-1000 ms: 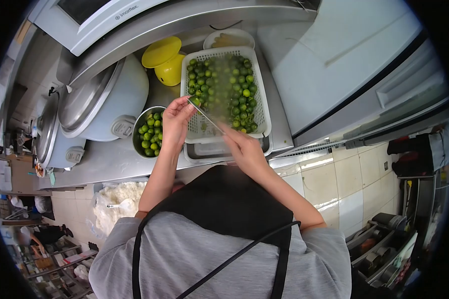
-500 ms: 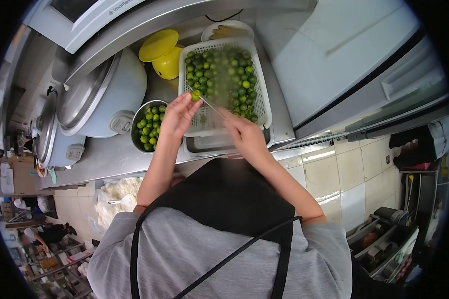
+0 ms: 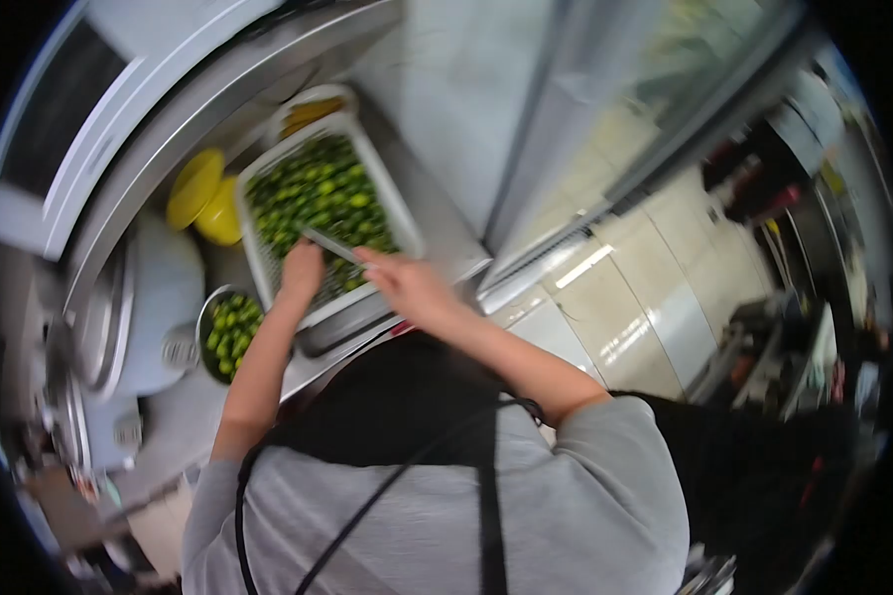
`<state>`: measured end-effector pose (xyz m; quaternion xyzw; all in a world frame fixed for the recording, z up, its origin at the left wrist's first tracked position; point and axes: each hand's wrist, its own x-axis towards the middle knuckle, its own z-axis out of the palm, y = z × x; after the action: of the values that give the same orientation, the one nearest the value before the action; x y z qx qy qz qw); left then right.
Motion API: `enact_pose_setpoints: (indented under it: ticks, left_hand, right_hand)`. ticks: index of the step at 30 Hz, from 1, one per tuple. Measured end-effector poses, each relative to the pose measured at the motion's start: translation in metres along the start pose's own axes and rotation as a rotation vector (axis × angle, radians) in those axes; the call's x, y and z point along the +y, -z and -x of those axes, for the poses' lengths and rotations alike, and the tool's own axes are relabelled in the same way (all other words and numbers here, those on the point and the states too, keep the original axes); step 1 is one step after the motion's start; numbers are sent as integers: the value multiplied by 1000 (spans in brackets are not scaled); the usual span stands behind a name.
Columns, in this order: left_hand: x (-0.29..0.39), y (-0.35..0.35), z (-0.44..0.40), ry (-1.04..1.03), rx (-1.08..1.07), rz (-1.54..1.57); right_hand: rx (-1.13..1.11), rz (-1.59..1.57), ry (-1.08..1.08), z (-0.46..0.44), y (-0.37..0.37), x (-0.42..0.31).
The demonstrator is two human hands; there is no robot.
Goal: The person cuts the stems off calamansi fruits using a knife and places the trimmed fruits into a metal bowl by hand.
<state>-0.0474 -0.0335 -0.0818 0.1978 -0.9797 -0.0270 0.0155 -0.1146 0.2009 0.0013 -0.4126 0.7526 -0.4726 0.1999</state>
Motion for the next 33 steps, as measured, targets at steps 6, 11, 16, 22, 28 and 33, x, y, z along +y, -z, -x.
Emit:
enact_pose_setpoints:
  ticks: [6, 11, 16, 22, 28, 33]
  left_hand:
    - [-24, 34, 22, 247, -124, 877]
    - [-18, 49, 50, 386, 77, 1496]
    - [5, 79, 68, 402, 275, 1937]
    - [3, 81, 77, 418, 298, 1405]
    - [5, 93, 85, 439, 336, 1800]
    - [13, 96, 88, 421, 377, 1841]
  right_hand:
    - [122, 0, 94, 5, 6, 1]
    - [67, -39, 89, 1, -1, -2]
    - [61, -123, 215, -9, -14, -14]
    - [40, -215, 209, -19, -28, -9]
    - [-113, -241, 123, -11, -28, -35]
    - [-146, -211, 81, -10, -33, -33]
